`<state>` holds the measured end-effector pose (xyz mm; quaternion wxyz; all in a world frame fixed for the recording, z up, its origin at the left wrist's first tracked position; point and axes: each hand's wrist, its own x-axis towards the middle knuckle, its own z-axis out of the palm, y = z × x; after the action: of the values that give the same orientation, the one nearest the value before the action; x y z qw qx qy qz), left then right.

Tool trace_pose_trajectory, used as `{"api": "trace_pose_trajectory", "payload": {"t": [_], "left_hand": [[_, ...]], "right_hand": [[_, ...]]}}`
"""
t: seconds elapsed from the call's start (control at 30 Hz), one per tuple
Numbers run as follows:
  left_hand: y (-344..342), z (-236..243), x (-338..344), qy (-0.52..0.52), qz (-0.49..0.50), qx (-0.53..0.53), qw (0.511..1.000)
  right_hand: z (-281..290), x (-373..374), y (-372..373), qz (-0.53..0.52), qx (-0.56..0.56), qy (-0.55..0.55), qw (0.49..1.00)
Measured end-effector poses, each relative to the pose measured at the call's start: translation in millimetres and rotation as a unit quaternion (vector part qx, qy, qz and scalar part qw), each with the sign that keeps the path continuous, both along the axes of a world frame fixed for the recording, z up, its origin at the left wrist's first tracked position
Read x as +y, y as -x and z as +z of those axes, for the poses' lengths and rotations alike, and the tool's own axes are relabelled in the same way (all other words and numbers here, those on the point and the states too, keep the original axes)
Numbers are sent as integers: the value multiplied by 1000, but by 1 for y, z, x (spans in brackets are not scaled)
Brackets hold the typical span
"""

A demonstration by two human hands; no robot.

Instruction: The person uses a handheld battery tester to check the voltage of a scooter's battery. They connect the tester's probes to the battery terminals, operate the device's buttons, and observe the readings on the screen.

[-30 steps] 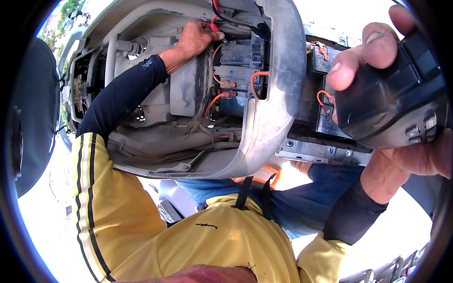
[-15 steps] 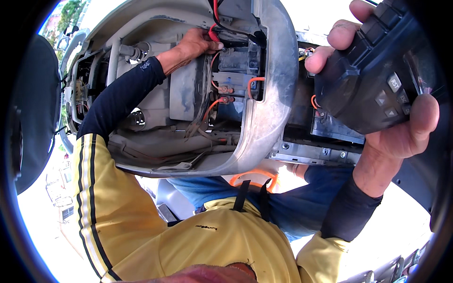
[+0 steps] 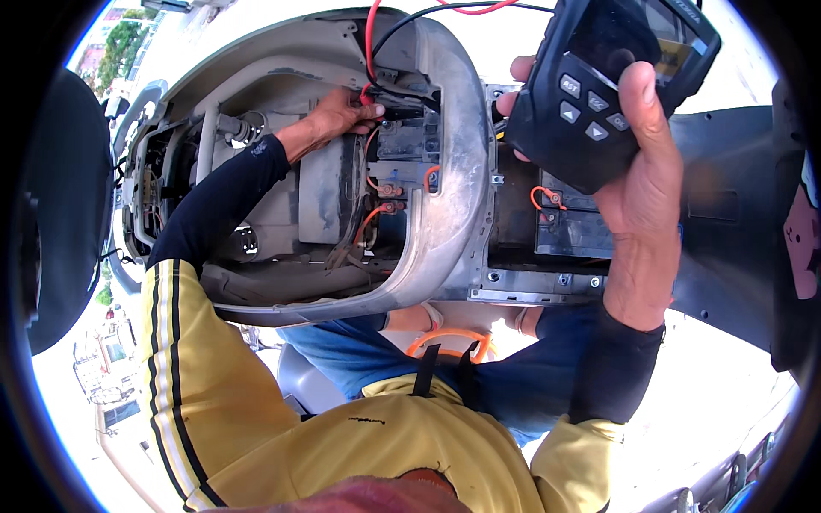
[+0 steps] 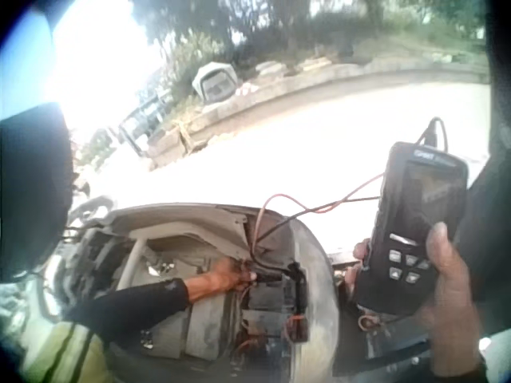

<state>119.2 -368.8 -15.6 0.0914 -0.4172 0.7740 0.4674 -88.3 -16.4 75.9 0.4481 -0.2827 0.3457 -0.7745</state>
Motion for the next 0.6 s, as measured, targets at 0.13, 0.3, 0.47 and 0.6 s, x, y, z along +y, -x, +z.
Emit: {"api": "trace_pose_trajectory", "payload": {"t": [0.13,0.3,0.47,0.6], "left_hand": [[-25,-23,-15,-9,19,7,1000],[-7,-16,-9,-33,-14,19,999],[-13,-19,-13,-38,-7,40,998],[-25,-22,-14,-51,16,50,997]], "right_hand": [[3,-16,-9,-59,1,-40,997],[-4,-11,2,-76,18,-83,994],[-6,-14,-1,-55,72,-123,988],[0,-18,-13,-55,91,-162,981]]}}
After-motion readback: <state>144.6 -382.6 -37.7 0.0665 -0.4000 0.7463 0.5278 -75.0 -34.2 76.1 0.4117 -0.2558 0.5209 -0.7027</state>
